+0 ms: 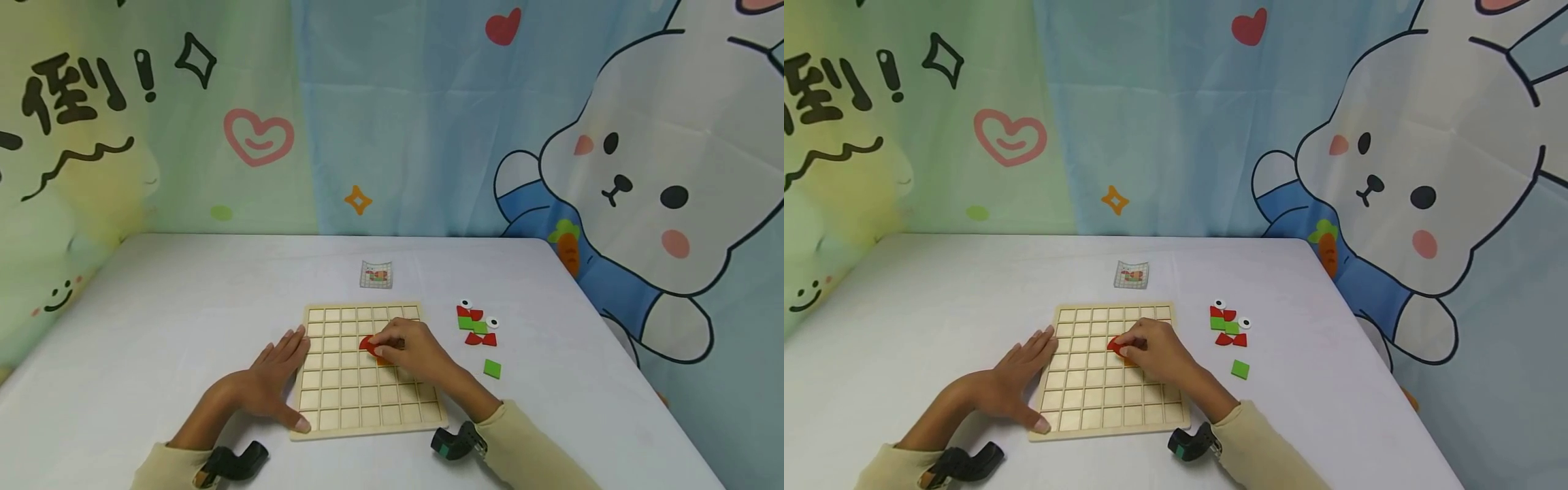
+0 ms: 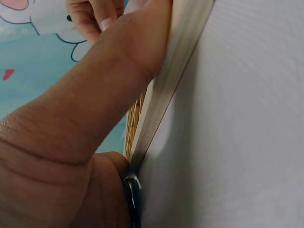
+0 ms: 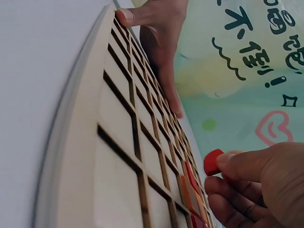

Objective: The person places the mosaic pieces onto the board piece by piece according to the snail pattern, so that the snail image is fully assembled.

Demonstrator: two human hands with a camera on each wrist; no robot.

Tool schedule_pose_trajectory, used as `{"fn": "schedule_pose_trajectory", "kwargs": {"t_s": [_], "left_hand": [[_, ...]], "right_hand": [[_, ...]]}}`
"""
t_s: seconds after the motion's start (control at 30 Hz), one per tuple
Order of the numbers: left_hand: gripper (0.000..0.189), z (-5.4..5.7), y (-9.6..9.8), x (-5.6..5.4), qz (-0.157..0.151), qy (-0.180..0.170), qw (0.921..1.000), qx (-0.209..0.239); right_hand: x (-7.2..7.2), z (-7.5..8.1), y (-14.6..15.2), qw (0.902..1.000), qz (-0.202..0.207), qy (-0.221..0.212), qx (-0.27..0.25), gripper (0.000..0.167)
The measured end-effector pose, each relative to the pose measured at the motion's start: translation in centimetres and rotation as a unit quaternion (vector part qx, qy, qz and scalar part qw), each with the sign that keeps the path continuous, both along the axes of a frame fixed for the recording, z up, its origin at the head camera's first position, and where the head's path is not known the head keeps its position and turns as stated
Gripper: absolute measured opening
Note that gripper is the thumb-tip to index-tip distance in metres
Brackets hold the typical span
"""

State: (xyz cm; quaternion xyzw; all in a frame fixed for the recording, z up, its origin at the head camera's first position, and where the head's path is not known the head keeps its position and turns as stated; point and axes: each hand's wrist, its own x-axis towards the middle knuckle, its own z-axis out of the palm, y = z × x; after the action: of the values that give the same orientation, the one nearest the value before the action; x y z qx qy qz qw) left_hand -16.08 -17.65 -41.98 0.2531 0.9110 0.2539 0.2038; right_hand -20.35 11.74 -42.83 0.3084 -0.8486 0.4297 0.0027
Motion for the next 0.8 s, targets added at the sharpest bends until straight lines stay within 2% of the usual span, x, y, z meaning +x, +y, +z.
{"fn": "schedule_pose_trajectory", "kwargs": {"t_s": [0.27, 0.5, 0.8], "left_hand": [[0.136, 0.0, 0.1, 0.1, 0.002, 0.004, 1.0, -0.001], [0.136, -0.1, 0.1, 0.1, 0.007, 0.003, 0.9999, -0.007], [0.136, -0.5, -0.1, -0.1, 0.002, 0.0, 1.0, 0.002]], "right_hand": [[0.3, -0.3, -1.1, 0.9998, 0.014, -0.016, -0.004, 0.014], [0.5, -0.6, -1.4, 0.9992, 0.026, 0.002, 0.031, 0.014], [0.3, -0.6, -0.7, 0.9973, 0.012, 0.022, 0.069, 0.013]]}}
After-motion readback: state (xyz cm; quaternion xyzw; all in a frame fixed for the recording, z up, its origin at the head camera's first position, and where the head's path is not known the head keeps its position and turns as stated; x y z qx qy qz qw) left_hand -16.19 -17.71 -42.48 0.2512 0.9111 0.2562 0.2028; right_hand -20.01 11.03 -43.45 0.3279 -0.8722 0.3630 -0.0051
